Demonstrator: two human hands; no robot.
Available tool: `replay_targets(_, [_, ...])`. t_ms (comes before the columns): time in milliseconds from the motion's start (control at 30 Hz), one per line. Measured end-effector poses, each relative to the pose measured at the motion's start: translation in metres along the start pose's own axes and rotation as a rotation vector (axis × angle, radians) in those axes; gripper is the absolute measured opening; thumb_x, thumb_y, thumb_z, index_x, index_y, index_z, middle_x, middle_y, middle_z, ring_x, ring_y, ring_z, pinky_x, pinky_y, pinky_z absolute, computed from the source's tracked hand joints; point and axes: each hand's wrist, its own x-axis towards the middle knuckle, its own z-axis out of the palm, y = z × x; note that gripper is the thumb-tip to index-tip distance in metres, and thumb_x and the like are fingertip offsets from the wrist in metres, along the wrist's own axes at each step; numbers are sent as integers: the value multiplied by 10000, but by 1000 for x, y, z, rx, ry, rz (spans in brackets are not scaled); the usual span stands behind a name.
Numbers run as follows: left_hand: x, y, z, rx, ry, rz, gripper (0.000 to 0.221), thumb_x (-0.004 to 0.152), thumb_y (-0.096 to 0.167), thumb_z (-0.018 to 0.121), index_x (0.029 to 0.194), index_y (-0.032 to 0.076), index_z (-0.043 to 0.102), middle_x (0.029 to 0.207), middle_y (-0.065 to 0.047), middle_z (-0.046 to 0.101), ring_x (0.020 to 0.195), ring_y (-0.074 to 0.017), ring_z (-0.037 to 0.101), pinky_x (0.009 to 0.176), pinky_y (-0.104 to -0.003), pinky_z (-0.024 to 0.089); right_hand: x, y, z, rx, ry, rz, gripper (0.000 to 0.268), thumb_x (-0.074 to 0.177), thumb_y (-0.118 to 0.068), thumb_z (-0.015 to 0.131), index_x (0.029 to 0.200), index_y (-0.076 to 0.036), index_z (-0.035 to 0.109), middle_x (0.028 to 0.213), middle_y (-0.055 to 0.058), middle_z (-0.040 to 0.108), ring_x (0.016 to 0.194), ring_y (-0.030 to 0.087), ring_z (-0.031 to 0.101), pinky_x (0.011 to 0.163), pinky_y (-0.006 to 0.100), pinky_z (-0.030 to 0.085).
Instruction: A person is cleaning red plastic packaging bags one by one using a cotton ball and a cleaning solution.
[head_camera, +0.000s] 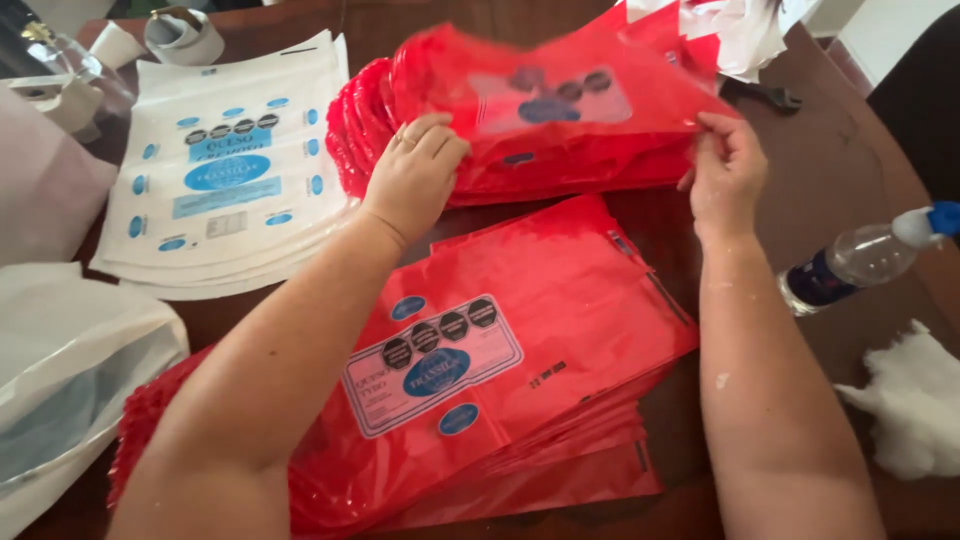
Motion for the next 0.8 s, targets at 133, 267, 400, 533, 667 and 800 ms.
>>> replay_targets(133, [5,7,10,103,-100,-41,239,916,325,594,1128,228,644,1008,-14,625,1168,-227,613,983,-432,486,-1,-13,6,-32,51,84,280,1045,17,549,1227,-54,750,761,211,668,493,256,650,412,301,508])
replay_targets(267, [38,25,9,189,-352,-192,258,796,211,621,1054,198,634,957,-19,637,1029,-265,526,966,-443,359,-4,-28,16,23,-73,273,305,1013,-49,615,1309,-68,690,1036,160,703,452,181,589,408,259,480])
replay_targets(400, [63,61,32,144,-569,-65,614,938,182,555,1538,202,428,1513,-45,512,1367,-277,437,1034,-470,389,-1,-51,18,30,-77,327,247,1013,-100,629,1246,-118,710,1176,36,722,463,87,551,471,174,450])
replay_targets(533, [57,58,54,-18,-493,-220,530,892,117,579,1414,194,539,902,-53,738,859,-317,704,760,-451,486,4,-61,10,45,-64,228,120,1037,-88,667,1139,-79,729,1135,35,729,497,99,572,513,168,470])
replay_targets(667, [48,61,3,-101,-383,-163,202,806,37,576,958,129,671,1023,-129,622,798,-359,655,660,-480,514,18,-42,-10,-127,267,-110,114,1029,-100,688,1134,-64,710,1036,90,733,816,191,675,713,317,574])
replay_targets(800, [16,103,-83,-11,-564,161,170,774,108,655,908,212,649,907,-28,621,776,-245,645,594,-400,524,41,-63,-46,67,634,-140,242,1087,-314,633,1206,-106,604,921,124,629,850,240,611,692,351,512])
